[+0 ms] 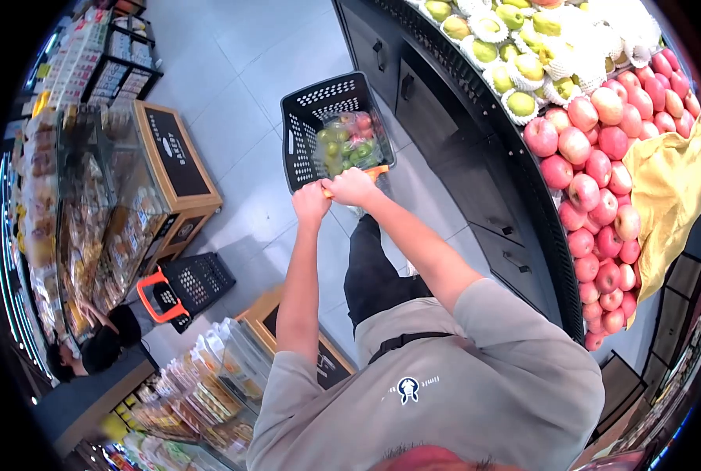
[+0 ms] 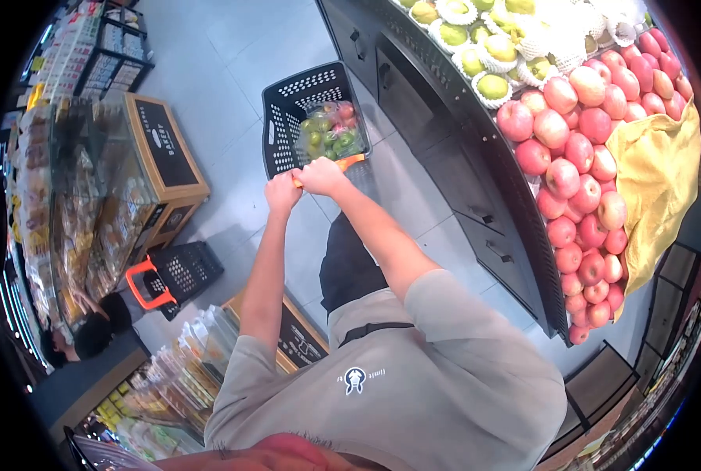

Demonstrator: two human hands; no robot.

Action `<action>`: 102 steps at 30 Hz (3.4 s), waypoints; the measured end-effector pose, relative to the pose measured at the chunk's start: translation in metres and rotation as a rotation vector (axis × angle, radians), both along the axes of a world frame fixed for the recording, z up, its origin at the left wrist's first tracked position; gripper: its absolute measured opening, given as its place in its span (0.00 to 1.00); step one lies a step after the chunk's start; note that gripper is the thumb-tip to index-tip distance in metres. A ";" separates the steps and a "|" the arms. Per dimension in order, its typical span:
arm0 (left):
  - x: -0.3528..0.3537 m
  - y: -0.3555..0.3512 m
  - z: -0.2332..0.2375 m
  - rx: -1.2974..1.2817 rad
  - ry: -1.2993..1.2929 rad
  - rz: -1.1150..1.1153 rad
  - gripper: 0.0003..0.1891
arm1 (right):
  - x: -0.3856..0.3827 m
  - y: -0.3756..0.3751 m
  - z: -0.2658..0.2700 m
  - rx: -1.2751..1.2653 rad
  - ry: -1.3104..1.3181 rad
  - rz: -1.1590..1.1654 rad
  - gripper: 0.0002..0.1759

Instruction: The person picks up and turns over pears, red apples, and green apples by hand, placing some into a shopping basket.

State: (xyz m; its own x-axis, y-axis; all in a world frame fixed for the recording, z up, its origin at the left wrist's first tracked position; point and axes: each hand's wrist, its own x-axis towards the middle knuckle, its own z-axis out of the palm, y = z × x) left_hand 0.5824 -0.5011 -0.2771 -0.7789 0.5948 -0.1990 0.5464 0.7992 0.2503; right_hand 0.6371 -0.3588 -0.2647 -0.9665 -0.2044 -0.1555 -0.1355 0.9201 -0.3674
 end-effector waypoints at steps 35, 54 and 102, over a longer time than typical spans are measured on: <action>-0.398 0.185 -0.047 -0.147 -0.004 0.088 0.09 | -0.408 0.165 -0.066 -0.021 0.104 -0.206 0.05; -0.435 0.206 -0.035 -0.154 -0.017 0.054 0.10 | -0.310 0.330 0.184 -0.442 0.460 -1.056 0.11; -0.373 0.442 0.218 0.955 -0.773 -0.663 0.50 | -0.282 0.368 0.221 -1.298 0.713 -0.966 0.33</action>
